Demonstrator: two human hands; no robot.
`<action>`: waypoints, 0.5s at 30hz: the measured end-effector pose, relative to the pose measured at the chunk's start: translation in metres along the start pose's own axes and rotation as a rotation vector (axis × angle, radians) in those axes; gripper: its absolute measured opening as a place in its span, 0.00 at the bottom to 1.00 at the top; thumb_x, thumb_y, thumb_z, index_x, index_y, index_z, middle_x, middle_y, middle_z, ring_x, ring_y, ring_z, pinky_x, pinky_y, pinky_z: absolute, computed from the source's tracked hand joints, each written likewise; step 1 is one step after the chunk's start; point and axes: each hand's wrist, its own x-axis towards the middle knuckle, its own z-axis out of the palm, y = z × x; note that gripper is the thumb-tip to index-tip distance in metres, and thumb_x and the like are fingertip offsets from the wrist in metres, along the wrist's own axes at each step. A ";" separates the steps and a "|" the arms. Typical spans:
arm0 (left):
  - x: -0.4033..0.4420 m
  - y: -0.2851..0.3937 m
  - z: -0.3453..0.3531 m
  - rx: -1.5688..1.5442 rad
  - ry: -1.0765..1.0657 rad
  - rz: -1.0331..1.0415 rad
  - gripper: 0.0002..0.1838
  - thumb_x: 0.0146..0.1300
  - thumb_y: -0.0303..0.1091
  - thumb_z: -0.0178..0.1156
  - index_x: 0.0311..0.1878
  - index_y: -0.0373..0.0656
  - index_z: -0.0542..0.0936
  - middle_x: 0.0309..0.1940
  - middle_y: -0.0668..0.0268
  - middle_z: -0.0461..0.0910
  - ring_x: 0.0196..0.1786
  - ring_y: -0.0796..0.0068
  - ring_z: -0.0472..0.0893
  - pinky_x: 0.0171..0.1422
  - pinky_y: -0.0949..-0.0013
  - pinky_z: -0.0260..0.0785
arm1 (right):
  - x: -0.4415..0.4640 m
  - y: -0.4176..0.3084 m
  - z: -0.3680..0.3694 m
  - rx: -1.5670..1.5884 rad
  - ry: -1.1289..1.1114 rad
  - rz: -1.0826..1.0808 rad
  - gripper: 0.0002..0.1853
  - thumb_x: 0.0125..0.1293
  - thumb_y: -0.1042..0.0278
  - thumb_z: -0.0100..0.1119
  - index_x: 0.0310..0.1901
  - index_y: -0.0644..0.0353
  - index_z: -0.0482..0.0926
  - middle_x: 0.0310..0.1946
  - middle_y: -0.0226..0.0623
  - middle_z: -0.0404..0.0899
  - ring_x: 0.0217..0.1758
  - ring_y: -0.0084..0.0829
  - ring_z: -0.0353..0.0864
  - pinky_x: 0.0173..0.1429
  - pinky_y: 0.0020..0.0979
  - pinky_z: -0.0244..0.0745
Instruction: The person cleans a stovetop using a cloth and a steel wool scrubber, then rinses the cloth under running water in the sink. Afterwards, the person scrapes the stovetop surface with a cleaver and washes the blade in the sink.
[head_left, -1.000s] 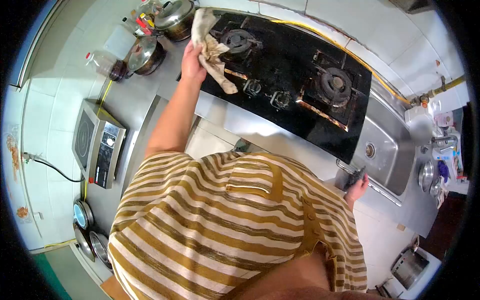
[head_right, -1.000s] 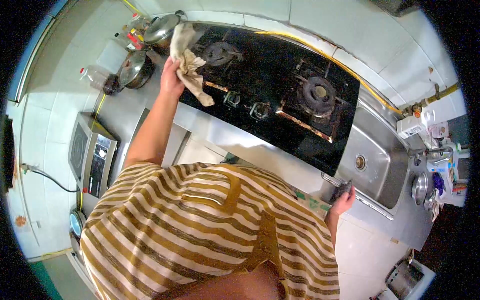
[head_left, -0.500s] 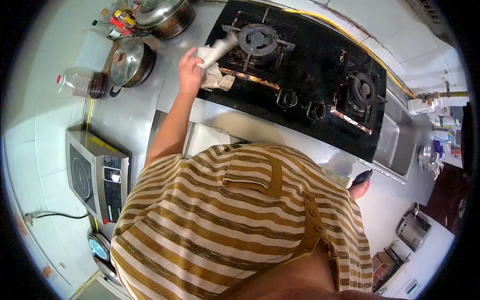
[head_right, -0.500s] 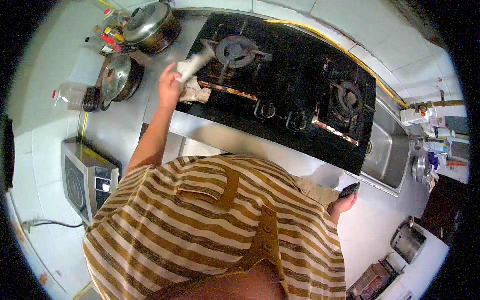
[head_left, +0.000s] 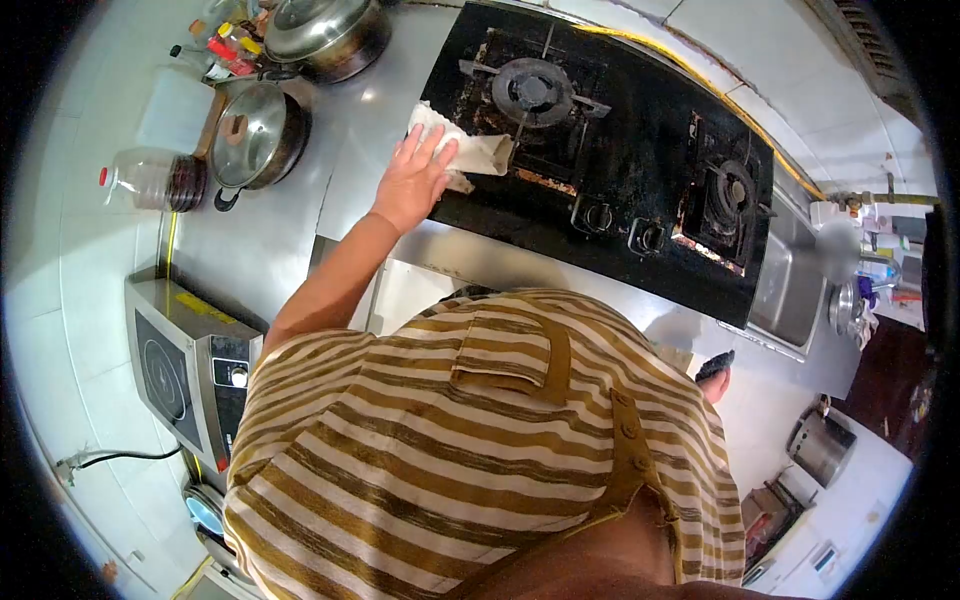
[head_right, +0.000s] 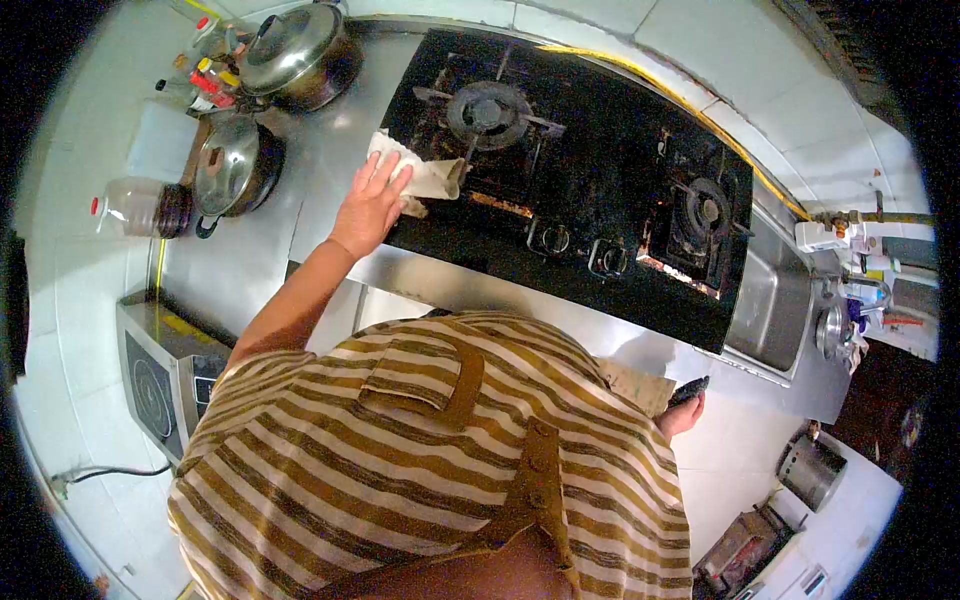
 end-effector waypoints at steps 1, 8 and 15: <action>0.006 -0.005 0.003 -0.004 -0.004 0.004 0.26 0.65 0.37 0.55 0.67 0.50 0.67 0.71 0.60 0.57 0.73 0.47 0.53 0.73 0.47 0.51 | 0.001 0.003 -0.002 -0.004 0.006 0.001 0.19 0.62 0.63 0.52 0.54 0.57 0.77 0.50 0.38 0.77 0.49 0.36 0.77 0.52 0.35 0.74; 0.062 -0.060 0.023 -0.069 0.082 0.072 0.22 0.67 0.35 0.51 0.65 0.46 0.69 0.69 0.61 0.62 0.72 0.52 0.57 0.74 0.58 0.53 | -0.011 -0.006 -0.024 0.012 0.058 -0.010 0.18 0.62 0.62 0.54 0.52 0.57 0.77 0.45 0.39 0.78 0.44 0.34 0.77 0.45 0.34 0.75; 0.131 -0.095 0.020 -0.011 -0.028 0.180 0.19 0.67 0.34 0.51 0.61 0.41 0.71 0.69 0.62 0.60 0.72 0.52 0.57 0.74 0.57 0.54 | -0.017 -0.012 -0.055 0.007 0.112 0.003 0.19 0.61 0.62 0.54 0.54 0.55 0.76 0.45 0.38 0.79 0.43 0.34 0.77 0.44 0.34 0.75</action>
